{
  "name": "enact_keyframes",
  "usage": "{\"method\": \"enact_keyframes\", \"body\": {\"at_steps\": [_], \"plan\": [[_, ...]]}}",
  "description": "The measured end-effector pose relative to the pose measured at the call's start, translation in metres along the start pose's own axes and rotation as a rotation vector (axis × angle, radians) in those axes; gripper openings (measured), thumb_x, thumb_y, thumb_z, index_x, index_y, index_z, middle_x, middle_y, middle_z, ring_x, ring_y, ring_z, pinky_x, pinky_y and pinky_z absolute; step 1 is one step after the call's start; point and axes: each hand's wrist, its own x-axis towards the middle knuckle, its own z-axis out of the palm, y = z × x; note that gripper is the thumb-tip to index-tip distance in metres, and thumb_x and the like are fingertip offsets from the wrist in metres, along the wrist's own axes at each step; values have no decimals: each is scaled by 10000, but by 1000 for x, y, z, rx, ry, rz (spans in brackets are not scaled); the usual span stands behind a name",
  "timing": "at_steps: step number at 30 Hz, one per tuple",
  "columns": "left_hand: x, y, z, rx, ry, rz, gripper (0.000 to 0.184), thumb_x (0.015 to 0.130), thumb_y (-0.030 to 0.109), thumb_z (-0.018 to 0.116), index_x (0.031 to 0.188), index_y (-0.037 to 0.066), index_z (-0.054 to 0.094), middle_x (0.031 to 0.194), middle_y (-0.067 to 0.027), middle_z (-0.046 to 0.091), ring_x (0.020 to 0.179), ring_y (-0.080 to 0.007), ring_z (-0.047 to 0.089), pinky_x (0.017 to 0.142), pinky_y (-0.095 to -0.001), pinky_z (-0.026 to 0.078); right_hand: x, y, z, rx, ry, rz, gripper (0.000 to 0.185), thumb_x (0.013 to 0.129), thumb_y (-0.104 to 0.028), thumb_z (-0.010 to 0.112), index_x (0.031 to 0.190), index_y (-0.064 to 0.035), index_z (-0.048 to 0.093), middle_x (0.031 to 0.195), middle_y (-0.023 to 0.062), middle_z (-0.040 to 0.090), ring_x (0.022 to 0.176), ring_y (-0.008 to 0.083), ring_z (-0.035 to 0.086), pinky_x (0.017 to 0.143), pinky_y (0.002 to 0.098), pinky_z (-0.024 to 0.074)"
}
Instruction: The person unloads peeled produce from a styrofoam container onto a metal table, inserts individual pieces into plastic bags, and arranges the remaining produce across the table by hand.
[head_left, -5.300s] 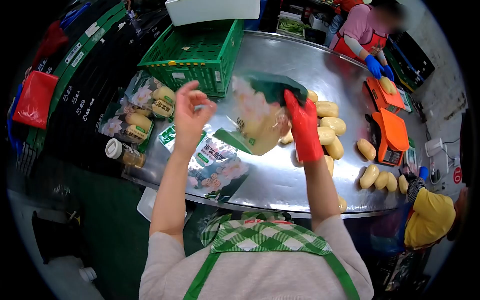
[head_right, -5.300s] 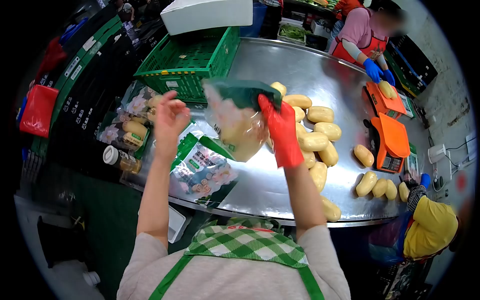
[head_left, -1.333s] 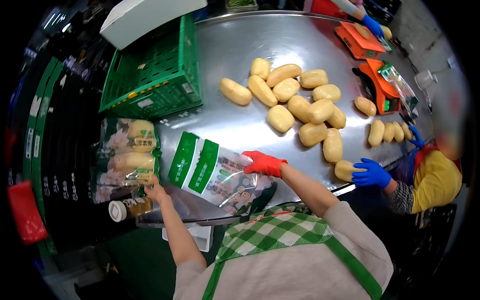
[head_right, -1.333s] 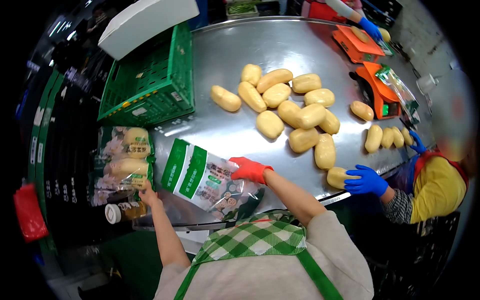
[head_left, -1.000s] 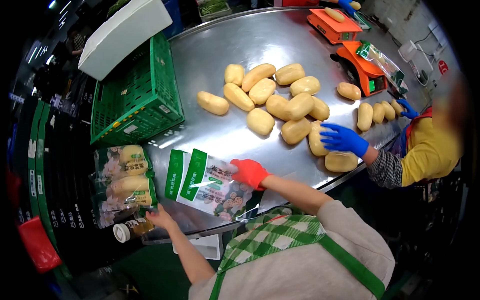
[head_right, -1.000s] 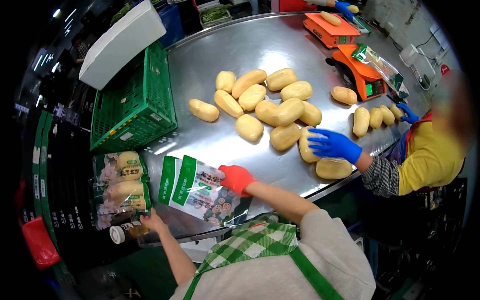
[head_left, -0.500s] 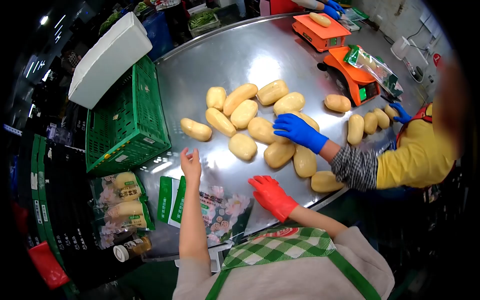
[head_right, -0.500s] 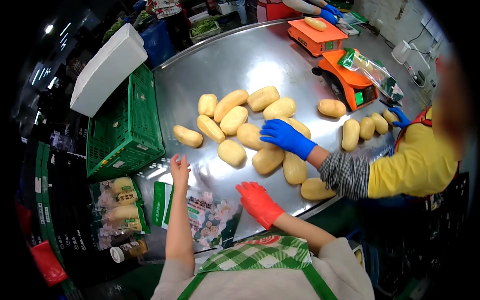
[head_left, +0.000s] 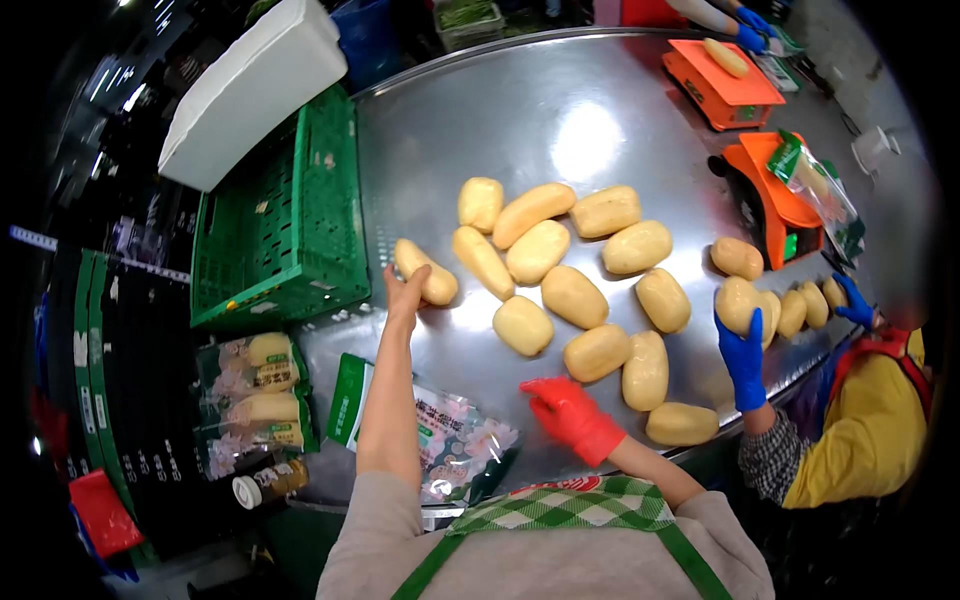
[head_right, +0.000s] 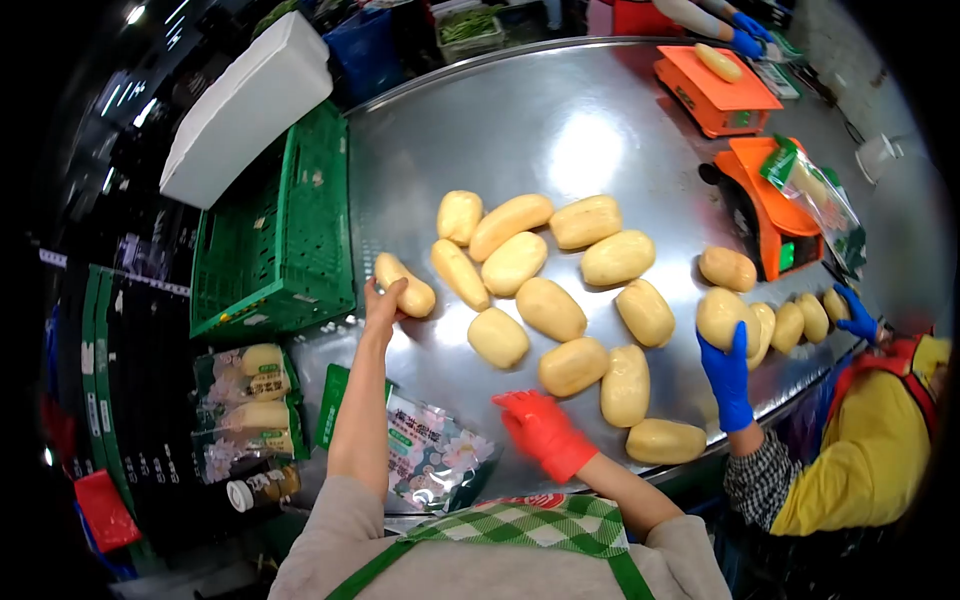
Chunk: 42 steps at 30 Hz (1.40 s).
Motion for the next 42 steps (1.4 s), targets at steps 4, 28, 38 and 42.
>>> {"method": "enact_keyframes", "body": {"at_steps": [4, 28, 38, 42], "plan": [[-58, -27, -28, -592, -397, 49, 863, 745, -32, 703, 1475, 101, 262, 1313, -133, 521, 1187, -297, 560, 950, -434, 508, 33, -14, -8, 223, 32, 69, 314, 876, -100, 637, 1190, -95, 646, 1028, 154, 682, 918, 331, 638, 820, 411, 520], [-303, -113, 19, 370, -451, 586, 800, 665, 143, 826, 1377, 83, 465, 1228, -171, 593, 1150, -317, 566, 987, -399, 448, -105, -31, -62, -118, 78, 51, 577, 652, -175, 850, 1164, -129, 588, 1216, 68, 577, 1073, 302, 607, 871, 384, 527], [-319, -189, -36, 855, -37, 702, 404, 668, 105, 806, 997, 33, 584, 980, -139, 550, 949, -348, 536, 832, -425, 451, -118, -40, -73, -451, -98, 230, 689, 717, -300, 811, 1314, -139, 504, 1085, 117, 553, 964, 342, 624, 770, 434, 531], [-317, -193, -36, 914, -12, 743, 265, 733, 66, 723, 961, 30, 594, 946, -145, 554, 915, -345, 546, 794, -434, 464, -124, -28, -77, -420, -150, 281, 700, 765, -345, 765, 1369, -133, 481, 1130, 144, 583, 970, 356, 622, 806, 441, 527]]}}
